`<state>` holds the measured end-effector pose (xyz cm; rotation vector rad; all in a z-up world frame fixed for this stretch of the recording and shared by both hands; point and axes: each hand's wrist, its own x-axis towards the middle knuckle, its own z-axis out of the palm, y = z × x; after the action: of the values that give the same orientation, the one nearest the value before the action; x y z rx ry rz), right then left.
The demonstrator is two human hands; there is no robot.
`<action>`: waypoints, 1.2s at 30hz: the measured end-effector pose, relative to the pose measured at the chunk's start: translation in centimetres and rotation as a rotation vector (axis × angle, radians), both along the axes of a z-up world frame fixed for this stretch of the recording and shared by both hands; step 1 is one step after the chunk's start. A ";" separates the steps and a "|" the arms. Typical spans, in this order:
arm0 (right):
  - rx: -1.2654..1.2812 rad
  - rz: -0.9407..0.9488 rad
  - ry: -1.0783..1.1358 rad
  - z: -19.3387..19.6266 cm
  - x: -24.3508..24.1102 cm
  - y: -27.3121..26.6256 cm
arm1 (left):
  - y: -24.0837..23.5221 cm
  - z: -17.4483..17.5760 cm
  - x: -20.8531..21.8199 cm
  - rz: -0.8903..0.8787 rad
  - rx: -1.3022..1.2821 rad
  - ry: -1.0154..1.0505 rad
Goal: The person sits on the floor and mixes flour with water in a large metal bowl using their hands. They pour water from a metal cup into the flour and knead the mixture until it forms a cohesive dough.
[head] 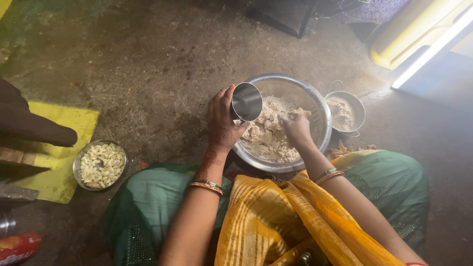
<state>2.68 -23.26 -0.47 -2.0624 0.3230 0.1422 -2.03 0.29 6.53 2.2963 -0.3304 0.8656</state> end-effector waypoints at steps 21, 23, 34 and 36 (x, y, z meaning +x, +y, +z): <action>0.071 0.185 0.058 -0.7 0.0 -0.2 | -0.1 -1.0 -0.3 0.024 0.020 0.030; 0.031 0.231 0.097 -0.4 0.1 -0.2 | -0.1 -1.0 -0.3 0.030 0.033 0.030; -0.188 0.141 -0.218 -1.3 -0.7 -0.2 | -0.3 -1.0 -0.4 0.025 0.045 0.021; -0.341 0.176 -0.179 -1.3 -0.8 -0.2 | -0.4 -0.9 -0.4 0.020 0.055 0.024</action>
<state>1.90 -23.43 -1.76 -2.4210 0.0558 0.0068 -2.45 -0.08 5.61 2.3622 -0.3246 0.8476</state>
